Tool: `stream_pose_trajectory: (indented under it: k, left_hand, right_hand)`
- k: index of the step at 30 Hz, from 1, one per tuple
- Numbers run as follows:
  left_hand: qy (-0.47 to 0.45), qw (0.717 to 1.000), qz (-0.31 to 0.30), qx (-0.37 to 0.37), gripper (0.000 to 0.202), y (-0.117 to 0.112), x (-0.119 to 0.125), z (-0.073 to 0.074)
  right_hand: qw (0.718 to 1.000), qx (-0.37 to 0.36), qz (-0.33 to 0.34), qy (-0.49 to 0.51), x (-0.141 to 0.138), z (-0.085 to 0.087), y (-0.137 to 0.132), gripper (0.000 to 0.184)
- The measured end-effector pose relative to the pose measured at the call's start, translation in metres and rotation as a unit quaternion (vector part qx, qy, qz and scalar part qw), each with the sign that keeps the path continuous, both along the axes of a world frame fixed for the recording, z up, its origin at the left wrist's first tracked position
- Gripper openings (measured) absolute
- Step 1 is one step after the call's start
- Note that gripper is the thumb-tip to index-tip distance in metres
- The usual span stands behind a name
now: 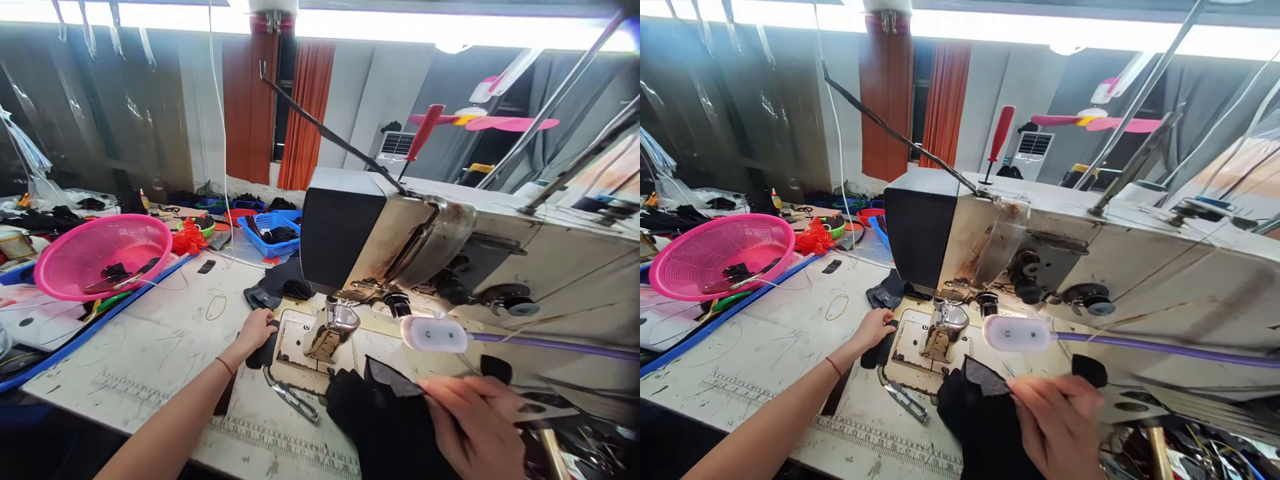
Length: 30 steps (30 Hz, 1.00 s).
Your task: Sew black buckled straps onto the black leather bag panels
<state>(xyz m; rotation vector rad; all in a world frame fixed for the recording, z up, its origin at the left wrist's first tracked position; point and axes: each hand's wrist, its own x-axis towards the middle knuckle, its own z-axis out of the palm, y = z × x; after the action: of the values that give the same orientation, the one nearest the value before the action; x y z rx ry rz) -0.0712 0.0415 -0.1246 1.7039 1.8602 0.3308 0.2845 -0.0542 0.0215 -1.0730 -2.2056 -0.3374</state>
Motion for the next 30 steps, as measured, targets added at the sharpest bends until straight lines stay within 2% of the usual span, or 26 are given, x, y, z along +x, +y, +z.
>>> stream_pose_trajectory:
  k: [3, 5, 7, 10, 12, 13, 15, 18, 23, 30]
  left_hand:
    - [-0.042, 0.999, 0.009, 0.016, 0.009, -0.001, 0.001, -0.001]
    - [-0.082, 0.996, 0.010, 0.025, 0.005, -0.003, 0.002, 0.010]
    - [-0.131, 0.991, -0.005, 0.025, 0.009, -0.005, 0.007, 0.031]
    - [-0.248, 0.968, -0.043, 0.005, 0.017, -0.013, 0.023, 0.074]
    - [-0.409, 0.909, -0.054, -0.058, 0.019, -0.022, 0.042, 0.103]
    - [-0.451, 0.886, -0.056, -0.089, 0.021, -0.027, 0.052, 0.115]
    - [-0.486, 0.862, -0.043, -0.136, 0.020, -0.036, 0.072, 0.129]
    - [-0.497, 0.855, -0.016, -0.144, 0.020, -0.043, 0.090, 0.128]
    - [-0.495, 0.852, 0.039, -0.164, 0.025, -0.045, 0.093, 0.114]
    - [-0.488, 0.853, 0.070, -0.174, 0.027, -0.047, 0.094, 0.119]
  right_hand:
    - [0.999, -0.040, 0.000, -0.006, -0.009, -0.012, 0.009, 0.016]
    - [0.997, -0.076, -0.015, 0.016, -0.013, -0.018, 0.014, 0.016]
    - [0.990, -0.123, -0.032, 0.056, -0.017, -0.023, 0.019, 0.017]
    - [0.970, -0.218, -0.038, 0.098, -0.025, -0.027, 0.026, 0.015]
    - [0.953, -0.283, -0.024, 0.105, -0.033, -0.026, 0.031, 0.014]
    - [0.945, -0.309, -0.015, 0.108, -0.037, -0.024, 0.032, 0.014]
    - [0.933, -0.340, -0.008, 0.121, -0.046, -0.019, 0.034, 0.013]
    - [0.925, -0.352, -0.002, 0.147, -0.056, -0.011, 0.033, 0.009]
    - [0.927, -0.346, 0.002, 0.143, -0.062, -0.006, 0.028, 0.008]
    - [0.935, -0.331, 0.034, 0.123, -0.066, -0.003, 0.026, 0.009]
